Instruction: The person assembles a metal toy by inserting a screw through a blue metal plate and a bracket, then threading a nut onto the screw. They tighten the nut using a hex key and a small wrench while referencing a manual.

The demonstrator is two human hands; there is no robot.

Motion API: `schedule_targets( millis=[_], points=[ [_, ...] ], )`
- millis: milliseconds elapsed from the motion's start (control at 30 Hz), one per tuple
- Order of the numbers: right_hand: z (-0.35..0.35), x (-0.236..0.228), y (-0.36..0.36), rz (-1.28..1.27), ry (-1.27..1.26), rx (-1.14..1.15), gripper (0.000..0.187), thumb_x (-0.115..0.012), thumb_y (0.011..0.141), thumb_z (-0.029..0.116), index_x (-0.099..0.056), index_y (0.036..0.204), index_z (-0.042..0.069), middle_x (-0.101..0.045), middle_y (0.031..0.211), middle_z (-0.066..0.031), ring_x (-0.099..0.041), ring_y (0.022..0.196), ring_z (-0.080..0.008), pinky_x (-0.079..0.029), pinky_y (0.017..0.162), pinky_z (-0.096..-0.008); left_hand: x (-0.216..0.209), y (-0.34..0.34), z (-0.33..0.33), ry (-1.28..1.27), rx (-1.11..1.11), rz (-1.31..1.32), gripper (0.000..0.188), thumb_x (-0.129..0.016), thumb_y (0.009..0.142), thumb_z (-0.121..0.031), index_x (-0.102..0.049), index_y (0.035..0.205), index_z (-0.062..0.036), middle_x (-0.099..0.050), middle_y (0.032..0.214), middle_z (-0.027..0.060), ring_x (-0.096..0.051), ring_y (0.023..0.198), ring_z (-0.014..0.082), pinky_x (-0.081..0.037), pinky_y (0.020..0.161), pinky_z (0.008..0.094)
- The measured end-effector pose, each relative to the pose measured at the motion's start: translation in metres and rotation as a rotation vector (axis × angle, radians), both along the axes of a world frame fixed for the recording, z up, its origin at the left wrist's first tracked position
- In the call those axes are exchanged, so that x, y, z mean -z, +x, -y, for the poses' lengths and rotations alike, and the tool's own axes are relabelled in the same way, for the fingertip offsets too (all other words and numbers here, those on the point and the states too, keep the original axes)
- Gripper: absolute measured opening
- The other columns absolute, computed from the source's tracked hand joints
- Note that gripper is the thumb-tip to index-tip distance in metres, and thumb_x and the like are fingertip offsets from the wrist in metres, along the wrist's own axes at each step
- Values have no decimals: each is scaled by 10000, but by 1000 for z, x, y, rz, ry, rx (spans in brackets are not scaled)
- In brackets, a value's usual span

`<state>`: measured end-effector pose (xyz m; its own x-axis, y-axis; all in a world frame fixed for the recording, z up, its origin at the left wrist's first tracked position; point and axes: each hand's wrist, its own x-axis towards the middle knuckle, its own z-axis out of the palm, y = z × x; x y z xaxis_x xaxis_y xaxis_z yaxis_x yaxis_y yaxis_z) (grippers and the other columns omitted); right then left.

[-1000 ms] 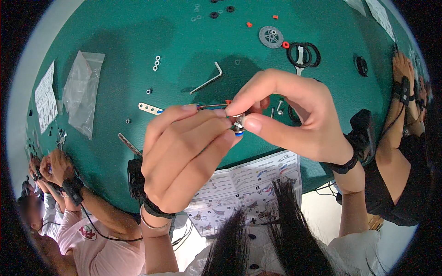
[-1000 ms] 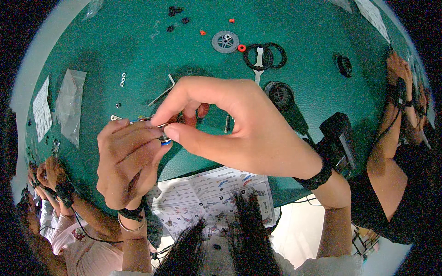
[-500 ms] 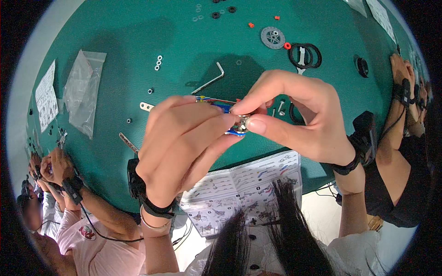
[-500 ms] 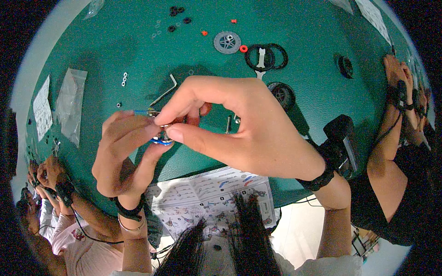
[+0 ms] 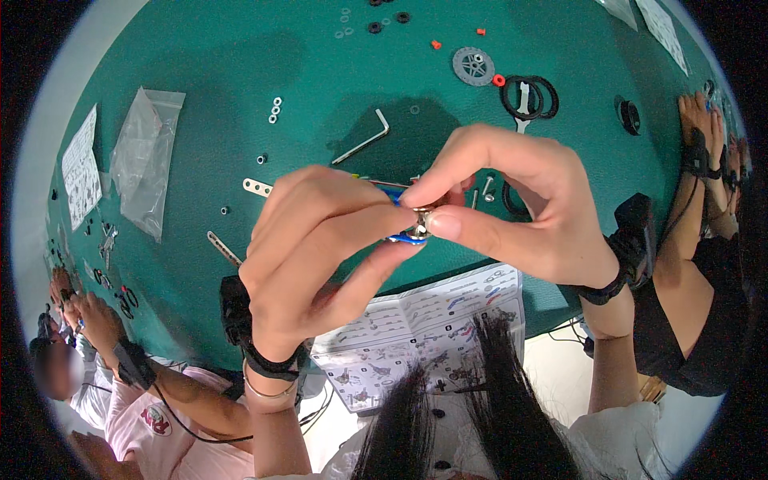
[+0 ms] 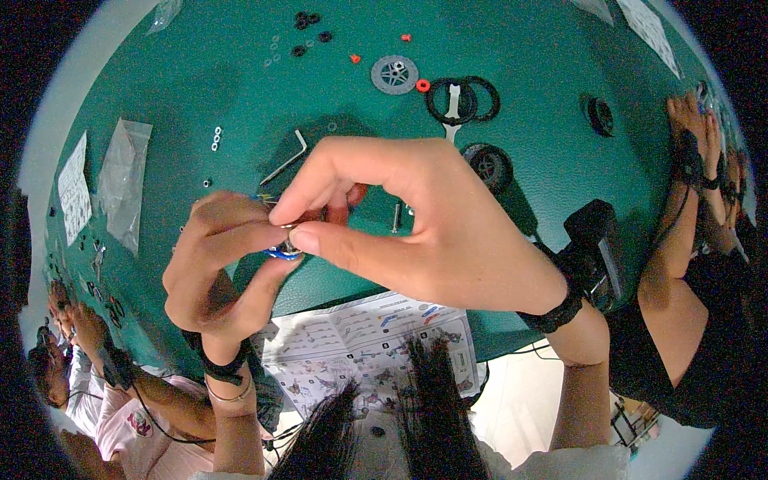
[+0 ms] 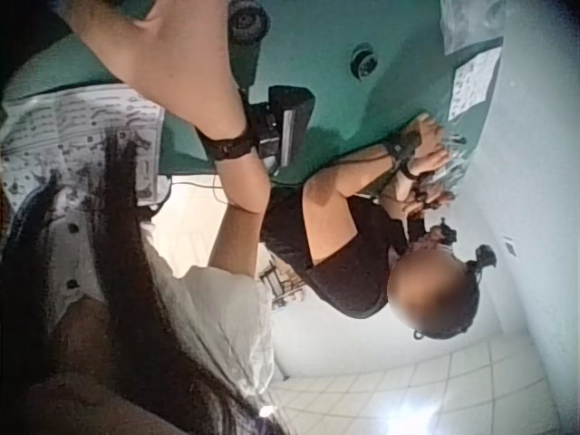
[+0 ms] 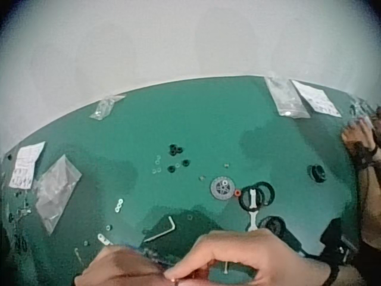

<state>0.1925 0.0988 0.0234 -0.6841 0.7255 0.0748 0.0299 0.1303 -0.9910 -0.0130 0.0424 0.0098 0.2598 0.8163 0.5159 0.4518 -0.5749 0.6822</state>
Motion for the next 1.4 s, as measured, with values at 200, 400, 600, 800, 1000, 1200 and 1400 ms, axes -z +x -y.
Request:
schedule_targets(
  millis=[200, 400, 600, 800, 1000, 1200, 1400],
  points=[
    [1, -2, -1, -14, -27, -2, 174, -707, 812, 2, -689, 985, -4, -676, 908, -87, -613, 829, -150, -455, 760, -273, -3, 0, 1, -44, 21, 31, 301, -801, 604, 7, -668, 873, 17, -659, 837, 149, -637, 758, 279, -492, 688, 381],
    [0, -1, 0, 0, -32, -15, 165, -706, 811, 4, -687, 975, -8, -685, 909, -95, -628, 844, -160, -466, 777, -277, -3, -1, 1, -71, 43, 50, 293, -807, 610, 2, -668, 868, 17, -656, 818, 149, -635, 752, 278, -497, 693, 384],
    [0, -2, -1, -4, -30, -17, 164, -704, 808, 4, -687, 970, -9, -687, 908, -98, -634, 849, -164, -473, 785, -281, -2, -2, 1, -69, 51, 55, 281, -811, 628, -13, -669, 868, 11, -658, 820, 145, -634, 745, 274, -497, 698, 392],
    [-1, -2, 0, -4, -37, -15, 157, -694, 809, 3, -685, 965, -11, -691, 906, -101, -639, 851, -172, -479, 786, -287, -5, -1, 2, -59, 28, 2, 275, -808, 633, -21, -667, 867, 9, -656, 822, 145, -629, 752, 275, -495, 694, 388],
    [-4, 2, -1, -24, 36, -34, 163, -681, 801, -1, -685, 964, 12, -669, 933, -98, -635, 857, -175, -483, 775, -288, -5, 4, 2, -82, -26, 47, 277, -805, 599, -9, -682, 846, -27, -644, 823, 86, -634, 751, 255, -488, 676, 333],
    [-4, 4, 0, -6, 89, -31, 178, -682, 793, 10, -683, 969, 39, -650, 968, -93, -621, 850, -166, -470, 741, -282, -1, 4, 3, -65, -30, 48, 282, -803, 596, 9, -681, 848, -21, -643, 825, 91, -635, 757, 259, -496, 676, 334],
    [-6, 0, 0, 27, 116, -33, 193, -688, 788, 30, -680, 980, 41, -653, 974, -95, -618, 865, -164, -461, 766, -286, -5, 4, 3, -79, -24, 29, 294, -797, 595, 20, -683, 861, -26, -645, 826, 88, -637, 768, 261, -501, 691, 339]
  ],
)
